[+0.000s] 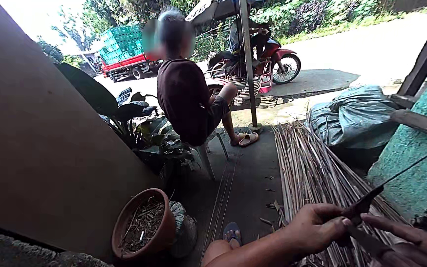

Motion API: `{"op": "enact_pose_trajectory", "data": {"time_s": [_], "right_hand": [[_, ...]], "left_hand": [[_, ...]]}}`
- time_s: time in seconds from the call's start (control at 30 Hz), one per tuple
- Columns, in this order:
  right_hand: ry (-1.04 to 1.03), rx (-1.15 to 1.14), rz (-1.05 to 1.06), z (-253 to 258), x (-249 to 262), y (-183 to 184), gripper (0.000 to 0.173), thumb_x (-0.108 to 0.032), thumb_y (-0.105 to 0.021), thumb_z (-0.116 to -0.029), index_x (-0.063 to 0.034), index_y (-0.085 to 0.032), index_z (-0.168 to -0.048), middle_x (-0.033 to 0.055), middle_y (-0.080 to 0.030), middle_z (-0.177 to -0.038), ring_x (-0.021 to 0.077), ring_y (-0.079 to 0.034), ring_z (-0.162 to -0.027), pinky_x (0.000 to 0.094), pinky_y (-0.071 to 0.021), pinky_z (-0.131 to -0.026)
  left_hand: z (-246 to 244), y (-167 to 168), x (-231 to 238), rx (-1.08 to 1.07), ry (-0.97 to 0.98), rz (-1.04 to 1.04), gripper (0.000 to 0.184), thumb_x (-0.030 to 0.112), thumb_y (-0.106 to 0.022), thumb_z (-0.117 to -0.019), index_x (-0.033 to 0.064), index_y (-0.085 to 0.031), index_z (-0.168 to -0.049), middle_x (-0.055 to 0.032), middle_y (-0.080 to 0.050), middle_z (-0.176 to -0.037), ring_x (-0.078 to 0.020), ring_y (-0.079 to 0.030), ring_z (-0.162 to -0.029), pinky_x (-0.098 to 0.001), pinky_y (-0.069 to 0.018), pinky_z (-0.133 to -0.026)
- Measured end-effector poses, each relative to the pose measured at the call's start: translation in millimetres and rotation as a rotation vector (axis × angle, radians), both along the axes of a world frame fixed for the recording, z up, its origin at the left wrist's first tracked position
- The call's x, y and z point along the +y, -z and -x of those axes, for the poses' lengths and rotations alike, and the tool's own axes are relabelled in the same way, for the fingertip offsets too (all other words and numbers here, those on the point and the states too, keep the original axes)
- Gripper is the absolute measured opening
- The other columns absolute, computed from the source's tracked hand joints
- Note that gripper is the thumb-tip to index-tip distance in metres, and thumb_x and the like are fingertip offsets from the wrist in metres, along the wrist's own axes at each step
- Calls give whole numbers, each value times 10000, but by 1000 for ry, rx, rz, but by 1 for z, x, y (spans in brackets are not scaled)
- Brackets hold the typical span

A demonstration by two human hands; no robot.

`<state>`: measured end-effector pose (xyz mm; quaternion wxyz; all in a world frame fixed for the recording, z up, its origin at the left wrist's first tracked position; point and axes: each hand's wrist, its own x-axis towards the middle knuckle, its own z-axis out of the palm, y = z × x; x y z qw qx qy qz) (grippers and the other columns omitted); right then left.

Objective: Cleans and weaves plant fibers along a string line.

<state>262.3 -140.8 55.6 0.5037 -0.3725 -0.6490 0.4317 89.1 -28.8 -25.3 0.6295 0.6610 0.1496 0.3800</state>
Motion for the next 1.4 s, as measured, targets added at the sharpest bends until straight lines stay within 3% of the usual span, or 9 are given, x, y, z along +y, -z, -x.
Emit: {"op": "enact_pose_trajectory", "data": {"time_s": [0.17, 0.23, 0.37, 0.47, 0.57, 0.7, 0.93, 1.2, 1.4], "right_hand": [[-127, -238, -101, 22, -8, -5, 496, -145, -595, -1039, -6, -481, -1502, 150, -722, -902, 201, -691, -715, 408, -604, -680], [-124, -285, -157, 22, -7, -1, 436, -163, -603, -1037, -36, -556, -1452, 133, -730, -878, 191, -672, -679, 385, -577, -646], [38, -197, -220, 6, 3, 24, 253, -266, -593, -1043, -104, -728, -1184, 7, -742, -897, 40, -679, -716, 231, -593, -660], [73, -43, -131, -6, 3, 23, 221, -263, -597, -1043, -89, -727, -1082, -25, -724, -867, 18, -674, -693, 195, -596, -622], [83, 82, 26, -16, 0, 19, 166, -218, -597, -1032, -80, -688, -1044, -5, -716, -839, 78, -693, -670, 248, -617, -602], [96, 126, 228, -36, 6, 31, 158, -191, -565, -1035, -73, -667, -1052, 21, -730, -815, 103, -678, -599, 240, -578, -529], [103, 66, 374, -43, 10, 43, 189, -269, -585, -1043, -95, -658, -1039, 17, -722, -748, 94, -640, -527, 225, -526, -470], [73, -13, 369, -38, 12, 45, 172, -255, -594, -1011, -101, -659, -1053, 12, -723, -770, 98, -647, -550, 247, -542, -502], [52, 198, 121, -28, 9, 49, 183, -245, -591, -1051, -91, -673, -1109, 48, -741, -854, 140, -711, -669, 303, -618, -611]], "left_hand": [[-6, 3, 3, 58, -73, 49, 234, 95, -498, -1044, -73, -638, -1124, -57, -710, -881, -90, -678, -733, -288, -593, -711], [-11, 7, 4, 13, -54, 116, 232, 115, -494, -1055, -54, -628, -1140, -55, -720, -887, -107, -688, -723, -294, -601, -689], [-16, 6, 2, -26, -61, 187, 226, 135, -498, -1063, -29, -639, -1129, -44, -718, -894, -96, -691, -768, -285, -599, -740], [-18, 3, 0, -22, -119, 146, 193, 111, -505, -1052, 6, -664, -1085, -1, -717, -878, -59, -682, -787, -259, -586, -763], [-15, 6, 0, -58, -111, 153, 178, 155, -537, -1046, 34, -668, -1055, -14, -707, -855, -81, -685, -739, -280, -600, -710], [-11, 3, 0, -73, -38, 203, 211, 224, -551, -1046, 34, -644, -1056, -73, -718, -844, -141, -693, -672, -311, -607, -637], [-3, -2, -2, 25, 140, 21, 335, 350, -502, -1084, 50, -648, -1053, -52, -697, -852, -109, -662, -675, -275, -579, -618], [7, -2, -1, 59, 107, -62, 353, 371, -483, -1082, 54, -636, -1052, -48, -706, -832, -93, -649, -624, -259, -561, -574], [10, -2, 3, -219, 156, 59, 274, 339, -531, -1072, 111, -664, -1145, -111, -731, -985, -170, -722, -787, -330, -617, -733]]}}
